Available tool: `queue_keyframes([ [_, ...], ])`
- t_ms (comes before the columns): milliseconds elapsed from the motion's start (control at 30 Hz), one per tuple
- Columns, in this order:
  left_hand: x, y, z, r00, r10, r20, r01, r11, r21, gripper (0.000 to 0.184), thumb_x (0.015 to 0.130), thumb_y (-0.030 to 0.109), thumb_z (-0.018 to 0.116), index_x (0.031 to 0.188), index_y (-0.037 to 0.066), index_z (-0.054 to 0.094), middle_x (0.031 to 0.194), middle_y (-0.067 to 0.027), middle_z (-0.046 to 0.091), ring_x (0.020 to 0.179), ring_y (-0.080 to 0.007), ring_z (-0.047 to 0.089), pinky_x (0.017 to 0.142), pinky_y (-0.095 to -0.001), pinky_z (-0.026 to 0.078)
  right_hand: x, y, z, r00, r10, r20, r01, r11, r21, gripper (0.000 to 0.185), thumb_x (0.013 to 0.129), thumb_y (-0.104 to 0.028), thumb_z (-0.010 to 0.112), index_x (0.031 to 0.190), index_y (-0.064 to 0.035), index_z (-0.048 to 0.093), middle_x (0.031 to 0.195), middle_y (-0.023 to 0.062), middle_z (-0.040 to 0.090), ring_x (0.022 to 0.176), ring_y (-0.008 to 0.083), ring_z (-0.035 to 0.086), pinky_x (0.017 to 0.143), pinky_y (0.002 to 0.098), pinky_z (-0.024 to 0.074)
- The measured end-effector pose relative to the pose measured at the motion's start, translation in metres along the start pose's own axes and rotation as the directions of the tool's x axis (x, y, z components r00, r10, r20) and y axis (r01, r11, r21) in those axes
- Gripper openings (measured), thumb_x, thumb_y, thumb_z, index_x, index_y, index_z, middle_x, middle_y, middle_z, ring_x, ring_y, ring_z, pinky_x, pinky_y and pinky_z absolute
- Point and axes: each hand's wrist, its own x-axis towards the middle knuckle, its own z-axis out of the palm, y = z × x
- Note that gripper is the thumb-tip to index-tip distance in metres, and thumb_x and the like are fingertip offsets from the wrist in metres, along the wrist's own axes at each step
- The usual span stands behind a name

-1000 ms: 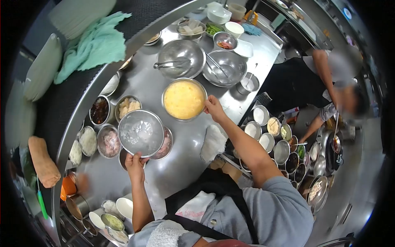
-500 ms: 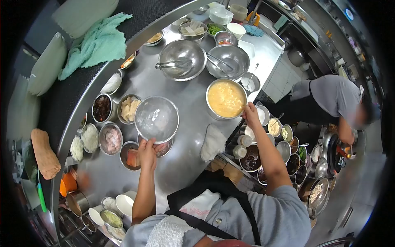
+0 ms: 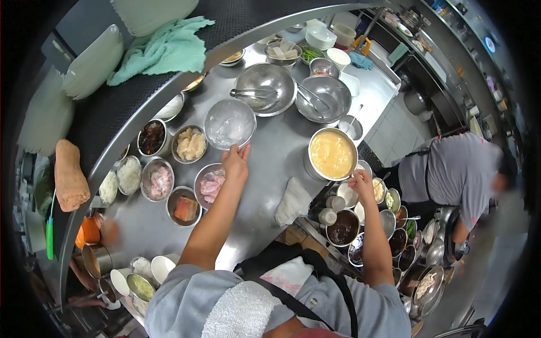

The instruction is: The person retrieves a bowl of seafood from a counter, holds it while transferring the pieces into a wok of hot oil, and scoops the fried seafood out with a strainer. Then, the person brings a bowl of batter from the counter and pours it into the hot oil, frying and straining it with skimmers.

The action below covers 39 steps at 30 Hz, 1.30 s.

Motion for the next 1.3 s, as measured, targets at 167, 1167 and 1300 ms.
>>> queue_keyframes([
  [167,0.036,0.017,0.028,0.991,0.136,0.016,-0.135,0.990,-0.028,0.019,0.091,0.000,0.049,0.106,-0.009,0.040,0.106,-0.0183,0.053,0.097,-0.0318,0.061,0.087,-0.0392,0.056,-0.040,-0.021,-0.016,0.986,-0.169,0.005,0.166,0.963,-0.210,0.031,0.093,-0.021,0.055,0.117,-0.0021,0.054,0.079,0.0060,0.062,0.066,0.0099,0.057,0.064,0.0222,0.0459],
  [1167,-0.117,0.108,-0.117,0.957,0.225,0.182,-0.042,-0.513,0.857,0.033,0.076,0.020,0.061,0.097,-0.005,0.062,0.093,-0.0260,0.065,0.089,-0.0370,0.065,0.079,-0.0433,0.052,-0.071,0.073,0.169,0.817,-0.126,0.562,0.575,0.134,-0.807,0.058,0.084,-0.038,0.058,0.138,-0.0203,0.043,0.148,0.0269,0.020,0.131,0.0515,0.024,0.105,0.0577,0.0255],
  [1300,-0.141,0.084,-0.098,0.986,0.094,0.139,-0.077,-0.483,0.872,0.029,0.074,0.024,0.063,0.083,-0.003,0.067,0.086,-0.0247,0.066,0.083,-0.0368,0.065,0.076,-0.0415,0.052,-0.061,0.079,0.168,0.799,-0.184,0.573,0.597,0.126,-0.792,0.050,0.087,-0.029,0.054,0.135,-0.0214,0.045,0.145,0.0269,0.026,0.127,0.0522,0.031,0.101,0.0580,0.0314],
])
